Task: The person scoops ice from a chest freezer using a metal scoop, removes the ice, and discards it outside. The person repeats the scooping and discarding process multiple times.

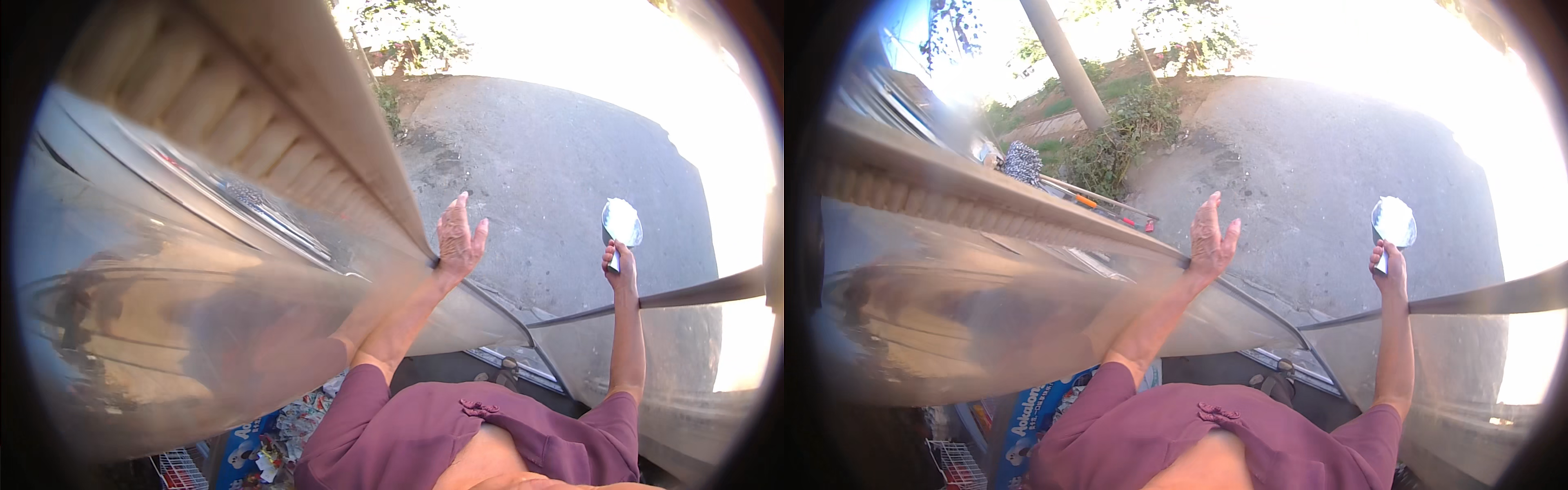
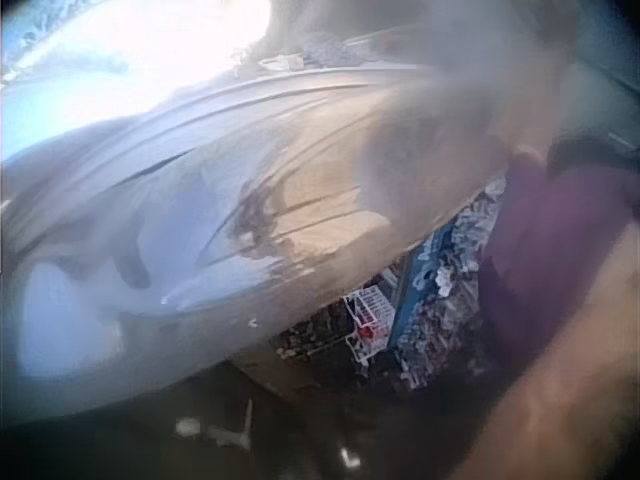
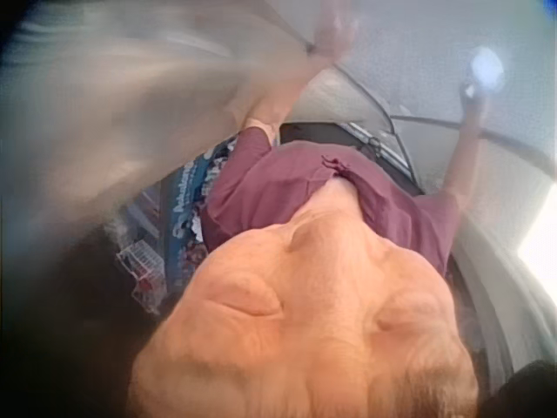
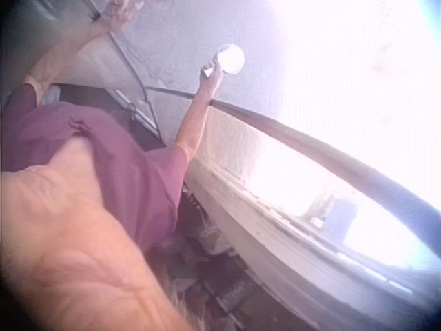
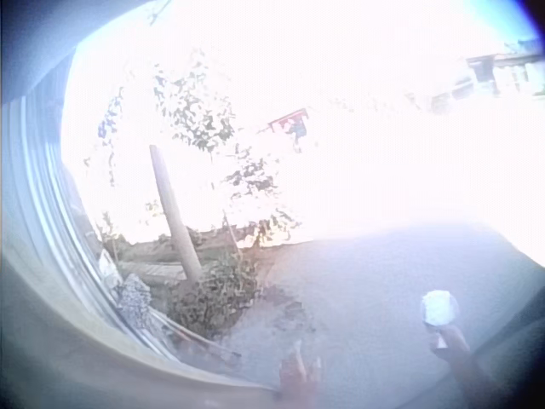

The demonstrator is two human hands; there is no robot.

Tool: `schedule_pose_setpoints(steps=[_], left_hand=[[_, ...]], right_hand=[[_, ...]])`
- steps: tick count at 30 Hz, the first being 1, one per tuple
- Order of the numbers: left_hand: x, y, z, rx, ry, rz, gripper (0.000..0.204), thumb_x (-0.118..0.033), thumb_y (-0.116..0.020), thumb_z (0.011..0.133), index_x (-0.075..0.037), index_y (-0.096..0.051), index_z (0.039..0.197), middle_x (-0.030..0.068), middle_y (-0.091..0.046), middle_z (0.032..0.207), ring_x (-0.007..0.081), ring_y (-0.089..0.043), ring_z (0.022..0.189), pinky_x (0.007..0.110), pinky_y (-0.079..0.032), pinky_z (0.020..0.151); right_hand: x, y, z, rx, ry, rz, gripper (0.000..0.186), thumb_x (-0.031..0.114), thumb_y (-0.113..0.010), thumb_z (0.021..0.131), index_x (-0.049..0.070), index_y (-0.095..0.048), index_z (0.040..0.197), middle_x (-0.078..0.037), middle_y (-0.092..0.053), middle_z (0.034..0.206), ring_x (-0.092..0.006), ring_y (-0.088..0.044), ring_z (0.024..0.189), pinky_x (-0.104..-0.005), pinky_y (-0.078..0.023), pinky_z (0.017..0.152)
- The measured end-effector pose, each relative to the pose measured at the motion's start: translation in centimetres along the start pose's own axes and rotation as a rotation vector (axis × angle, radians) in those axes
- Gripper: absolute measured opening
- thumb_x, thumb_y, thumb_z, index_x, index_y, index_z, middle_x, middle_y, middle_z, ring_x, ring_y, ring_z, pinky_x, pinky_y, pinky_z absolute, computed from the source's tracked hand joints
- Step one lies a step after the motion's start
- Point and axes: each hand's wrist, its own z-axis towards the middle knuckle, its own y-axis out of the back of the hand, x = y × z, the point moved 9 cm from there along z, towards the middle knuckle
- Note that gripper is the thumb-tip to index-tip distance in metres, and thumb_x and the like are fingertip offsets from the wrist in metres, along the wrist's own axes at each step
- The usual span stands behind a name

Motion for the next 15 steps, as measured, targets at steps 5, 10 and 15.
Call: schedule_pose_setpoints(steps=[5, 10, 15], left_hand=[[-2.9, 14.8, -1.0, -0.341, -0.305, 0.239, 0.055, -0.019, -0.056, 0.079, 0.0, -0.033, 0.125, 0.0206, -0.039, 0.124, 0.0364, -0.038, 0.116, 0.05, -0.026, 0.097], [-4.9, 23.9, -6.5, -0.709, -0.433, 0.707, 0.048, -0.019, -0.057, 0.078, -0.002, -0.038, 0.119, 0.026, -0.028, 0.13, 0.0417, -0.027, 0.122, 0.055, -0.023, 0.1], [-3.0, 26.9, -7.3, -0.734, -0.053, 1.111, 0.057, -0.023, -0.058, 0.079, -0.001, -0.034, 0.126, 0.0292, -0.021, 0.134, 0.0463, -0.022, 0.124, 0.058, -0.021, 0.098]], right_hand=[[4.6, 2.3, 0.6, -0.063, 0.261, 0.076, 0.013, 0.02, -0.044, 0.089, 0.007, -0.047, 0.09, 0.003, -0.045, 0.06, -0.0084, -0.044, 0.048, -0.0214, -0.035, 0.042], [7.7, -0.8, -0.6, -0.297, 0.577, 0.114, 0.01, 0.013, -0.045, 0.088, 0.003, -0.045, 0.085, 0.0, -0.043, 0.06, -0.0091, -0.042, 0.05, -0.0226, -0.034, 0.044], [11.0, -9.3, 1.8, -0.538, 0.857, 0.072, 0.013, 0.004, -0.043, 0.076, 0.0, -0.038, 0.064, -0.008, -0.045, 0.063, -0.0163, -0.044, 0.051, -0.0282, -0.04, 0.045]])
